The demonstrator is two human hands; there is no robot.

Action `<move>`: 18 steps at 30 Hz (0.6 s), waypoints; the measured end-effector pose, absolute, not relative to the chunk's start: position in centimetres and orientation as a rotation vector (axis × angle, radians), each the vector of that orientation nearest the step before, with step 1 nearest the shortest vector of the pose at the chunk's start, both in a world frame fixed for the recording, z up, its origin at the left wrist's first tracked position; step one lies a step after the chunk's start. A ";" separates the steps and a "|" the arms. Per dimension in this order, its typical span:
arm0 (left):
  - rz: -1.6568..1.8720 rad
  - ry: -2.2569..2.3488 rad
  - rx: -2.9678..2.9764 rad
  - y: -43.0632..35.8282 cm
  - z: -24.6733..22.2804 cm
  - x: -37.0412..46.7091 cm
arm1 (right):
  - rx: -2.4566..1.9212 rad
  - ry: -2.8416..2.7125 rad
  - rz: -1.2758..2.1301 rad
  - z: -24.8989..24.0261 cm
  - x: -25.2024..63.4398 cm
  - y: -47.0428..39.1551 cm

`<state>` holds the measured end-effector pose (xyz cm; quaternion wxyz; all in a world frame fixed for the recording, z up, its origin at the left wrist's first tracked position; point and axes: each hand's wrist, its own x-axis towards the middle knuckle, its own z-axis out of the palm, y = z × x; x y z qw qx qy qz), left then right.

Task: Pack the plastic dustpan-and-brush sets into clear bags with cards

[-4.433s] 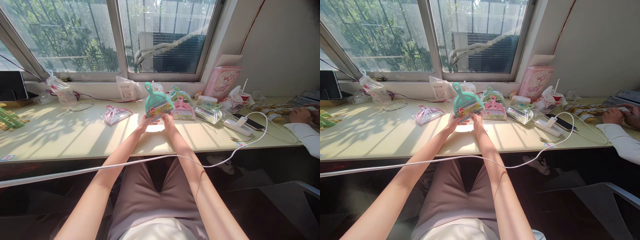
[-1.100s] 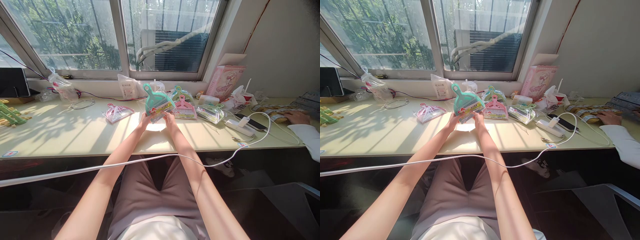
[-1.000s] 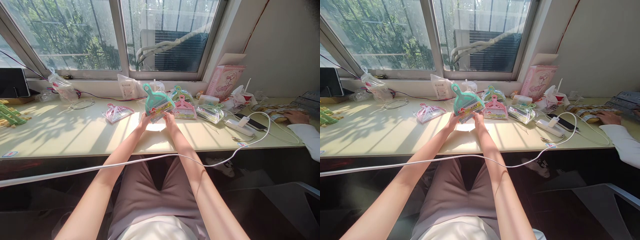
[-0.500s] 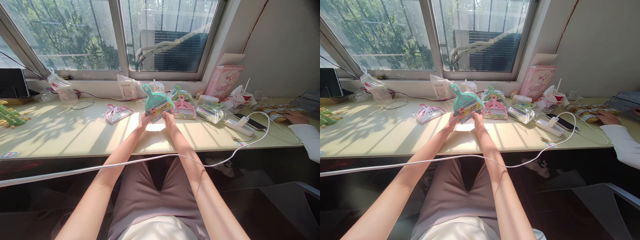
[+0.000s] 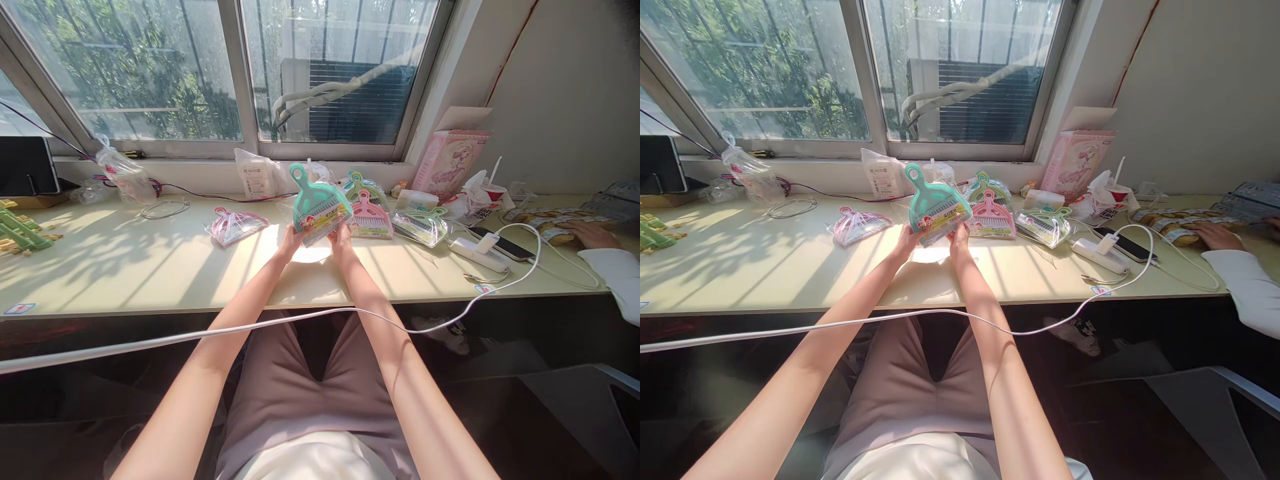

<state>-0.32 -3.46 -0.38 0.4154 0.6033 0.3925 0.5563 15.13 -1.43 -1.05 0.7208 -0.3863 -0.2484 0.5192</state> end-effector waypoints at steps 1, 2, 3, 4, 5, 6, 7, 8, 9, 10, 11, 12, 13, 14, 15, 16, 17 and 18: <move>1.394 0.986 1.519 -3.5 -0.4 -0.3 | -0.860 -0.549 1.146 -0.9 15.1 -1.5; 1.386 0.985 1.518 -3.5 -0.4 -0.2 | -0.870 -0.553 1.141 -0.9 15.2 -1.6; 1.377 0.981 1.514 -3.6 -0.3 -0.2 | -0.880 -0.564 1.134 -0.8 15.2 -1.6; 1.368 0.974 1.509 -3.6 -0.3 -0.1 | -0.889 -0.578 1.125 -0.9 15.2 -1.6; 1.361 0.968 1.504 -3.7 -0.3 -0.1 | -0.895 -0.591 1.116 -0.9 15.2 -1.6; 1.354 0.965 1.502 -3.7 -0.2 -0.1 | -0.898 -0.598 1.111 -1.0 15.2 -1.5; 1.353 0.962 1.504 -3.8 -0.2 0.0 | -0.896 -0.597 1.111 -1.2 15.3 -1.4; 1.352 0.957 1.513 -3.8 -0.2 0.0 | -0.890 -0.590 1.116 -1.3 15.3 -1.3; 1.356 0.951 1.524 -3.8 -0.2 -0.1 | -0.882 -0.584 1.123 -1.4 15.4 -1.1; 1.359 0.943 1.535 -3.8 -0.3 -0.1 | -0.872 -0.585 1.131 -1.5 15.4 -1.0; 1.362 0.935 1.542 -3.7 -0.3 -0.1 | -0.863 -0.594 1.137 -1.6 15.5 -0.9; 1.361 0.933 1.544 -3.7 -0.4 -0.1 | -0.854 -0.611 1.140 -1.7 15.6 -0.8; 1.359 0.939 1.540 -3.6 -0.5 -0.2 | -0.846 -0.630 1.139 -1.7 15.6 -0.7; 1.354 0.946 1.535 -3.5 -0.7 -0.2 | -0.842 -0.646 1.138 -1.7 15.6 -0.7; 1.349 0.947 1.534 -3.4 -0.8 -0.2 | -0.841 -0.651 1.139 -1.7 15.6 -0.7; 1.345 0.943 1.539 -3.3 -1.0 -0.2 | -0.842 -0.644 1.141 -1.7 15.6 -0.8; 1.343 0.936 1.548 -3.2 -1.1 -0.3 | -0.844 -0.625 1.145 -1.6 15.6 -0.8; 1.338 0.927 1.557 -3.1 -1.3 -0.3 | -0.846 -0.597 1.150 -1.6 15.6 -0.8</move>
